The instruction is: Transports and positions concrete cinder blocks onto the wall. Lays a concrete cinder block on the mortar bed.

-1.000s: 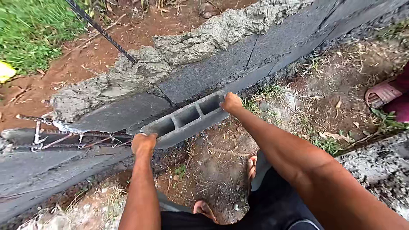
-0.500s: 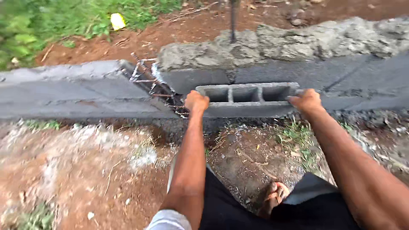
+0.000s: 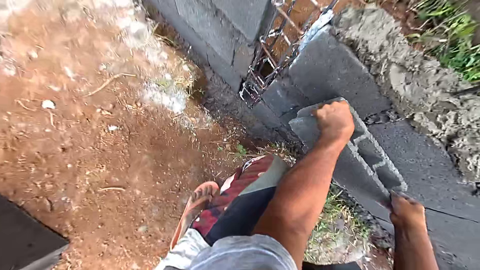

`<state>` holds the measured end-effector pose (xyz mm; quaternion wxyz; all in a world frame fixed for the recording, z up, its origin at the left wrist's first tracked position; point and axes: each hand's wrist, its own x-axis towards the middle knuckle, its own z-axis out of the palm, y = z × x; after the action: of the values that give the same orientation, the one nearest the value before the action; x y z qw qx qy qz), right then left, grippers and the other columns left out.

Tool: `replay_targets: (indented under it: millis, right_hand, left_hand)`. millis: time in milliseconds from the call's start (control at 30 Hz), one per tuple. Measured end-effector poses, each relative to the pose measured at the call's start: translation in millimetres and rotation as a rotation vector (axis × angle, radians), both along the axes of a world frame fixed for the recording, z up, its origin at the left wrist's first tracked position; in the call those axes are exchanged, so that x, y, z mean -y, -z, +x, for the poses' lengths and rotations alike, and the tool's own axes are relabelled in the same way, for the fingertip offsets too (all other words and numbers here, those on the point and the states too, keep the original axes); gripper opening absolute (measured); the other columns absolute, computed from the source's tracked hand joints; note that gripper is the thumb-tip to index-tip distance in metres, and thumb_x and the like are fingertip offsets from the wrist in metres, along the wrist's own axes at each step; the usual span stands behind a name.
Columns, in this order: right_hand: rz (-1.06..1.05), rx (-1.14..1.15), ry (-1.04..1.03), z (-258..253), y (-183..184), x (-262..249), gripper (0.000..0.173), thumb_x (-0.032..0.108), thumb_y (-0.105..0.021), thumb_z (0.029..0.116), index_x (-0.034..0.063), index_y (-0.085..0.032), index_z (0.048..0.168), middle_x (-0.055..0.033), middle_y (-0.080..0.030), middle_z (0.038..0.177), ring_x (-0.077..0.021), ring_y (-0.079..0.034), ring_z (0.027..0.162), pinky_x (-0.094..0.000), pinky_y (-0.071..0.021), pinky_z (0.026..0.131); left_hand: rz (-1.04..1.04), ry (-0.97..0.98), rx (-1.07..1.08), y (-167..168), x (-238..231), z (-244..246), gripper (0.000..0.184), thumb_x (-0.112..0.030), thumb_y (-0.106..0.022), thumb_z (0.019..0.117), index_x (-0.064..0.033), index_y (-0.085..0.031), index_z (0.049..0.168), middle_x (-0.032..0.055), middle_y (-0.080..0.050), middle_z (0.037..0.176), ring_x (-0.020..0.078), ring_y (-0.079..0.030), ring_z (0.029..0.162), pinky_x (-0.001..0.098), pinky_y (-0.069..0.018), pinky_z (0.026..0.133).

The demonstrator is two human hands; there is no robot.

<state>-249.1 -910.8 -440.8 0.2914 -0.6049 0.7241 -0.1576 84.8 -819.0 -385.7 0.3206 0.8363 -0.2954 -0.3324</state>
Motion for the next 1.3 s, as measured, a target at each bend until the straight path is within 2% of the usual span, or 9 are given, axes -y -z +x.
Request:
replay_targets:
  millis: [200,400,500,700,833,967,1133,1200,1300]
  right_hand:
    - [0.006,-0.011,0.006,7,-11,-1,0.024,0.018,-0.061,0.1030,-0.0041,-0.062,0.112,-0.0108,-0.062,0.094,-0.0141,-0.062,0.075,-0.0384,-0.0580,0.071]
    - [0.055,-0.077,-0.022,27,-41,-1,0.032,0.018,-0.066,0.1005,-0.0072,-0.065,0.120,-0.0259,-0.067,0.113,-0.0323,-0.067,0.099,-0.0522,-0.0550,0.091]
    - [0.056,-0.067,0.007,17,-37,7,0.032,0.022,-0.074,0.0939,-0.0035,-0.071,0.112,-0.0293,-0.068,0.114,-0.0452,-0.065,0.110,-0.0668,-0.0501,0.096]
    - [0.109,-0.084,0.022,11,-40,21,0.036,0.032,-0.076,0.0883,0.0019,-0.072,0.107,-0.0266,-0.069,0.115,-0.0464,-0.064,0.112,-0.0709,-0.0498,0.089]
    - [0.143,-0.047,0.033,18,-56,14,0.041,0.032,-0.075,0.0886,0.0007,-0.068,0.114,-0.0242,-0.066,0.123,-0.0423,-0.064,0.116,-0.0663,-0.0519,0.088]
    - [0.064,0.090,0.072,24,-50,7,0.033,0.025,-0.075,0.0868,0.0032,-0.069,0.111,-0.0209,-0.070,0.114,-0.0404,-0.067,0.108,-0.0644,-0.0545,0.079]
    - [0.074,0.374,0.126,31,-51,5,0.019,0.009,-0.070,0.0911,0.0004,-0.070,0.108,-0.0220,-0.070,0.112,-0.0419,-0.068,0.105,-0.0630,-0.0550,0.076]
    - [0.107,0.429,0.103,31,-52,10,0.020,0.007,-0.071,0.0908,-0.0006,-0.070,0.109,-0.0226,-0.069,0.114,-0.0417,-0.067,0.107,-0.0622,-0.0552,0.077]
    - [0.107,0.437,0.072,27,-56,11,0.018,0.005,-0.062,0.0970,-0.0016,-0.070,0.112,-0.0226,-0.070,0.114,-0.0396,-0.068,0.106,-0.0574,-0.0562,0.078]
  left_hand:
    - [-0.007,0.009,0.006,3,-3,5,0.021,-0.012,-0.060,0.0984,-0.0059,-0.070,0.115,0.0192,-0.071,0.114,0.0384,-0.067,0.109,0.0574,-0.0543,0.083]
    - [0.152,0.027,0.141,1,3,13,0.045,-0.023,-0.074,0.0881,-0.0024,-0.065,0.127,0.0253,-0.064,0.129,0.0447,-0.060,0.122,0.0652,-0.0494,0.094]
    - [0.188,0.038,0.250,7,6,14,0.051,-0.030,-0.075,0.0869,0.0042,-0.063,0.123,0.0315,-0.062,0.127,0.0500,-0.059,0.121,0.0709,-0.0477,0.092]
    - [0.171,0.047,0.397,25,13,21,0.052,-0.038,-0.078,0.0858,0.0045,-0.066,0.114,0.0367,-0.062,0.121,0.0565,-0.058,0.117,0.0769,-0.0445,0.091]
    - [0.173,0.086,0.454,34,15,31,0.059,-0.036,-0.082,0.0821,0.0058,-0.066,0.120,0.0312,-0.062,0.129,0.0459,-0.058,0.125,0.0663,-0.0449,0.102]
    - [0.124,0.134,0.484,34,13,31,0.059,-0.030,-0.082,0.0842,0.0092,-0.063,0.124,0.0296,-0.062,0.130,0.0415,-0.059,0.124,0.0598,-0.0464,0.104]
    - [0.091,0.147,0.481,29,8,16,0.048,-0.027,-0.074,0.0929,0.0094,-0.061,0.122,0.0264,-0.064,0.119,0.0326,-0.062,0.104,0.0543,-0.0509,0.092]
    - [0.069,0.136,0.475,32,8,17,0.044,-0.026,-0.071,0.0948,0.0078,-0.061,0.121,0.0223,-0.065,0.113,0.0273,-0.062,0.096,0.0504,-0.0530,0.086]
    - [0.046,0.085,0.427,33,7,10,0.038,-0.022,-0.069,0.0970,0.0056,-0.060,0.121,0.0162,-0.063,0.104,0.0195,-0.060,0.087,0.0427,-0.0535,0.080]
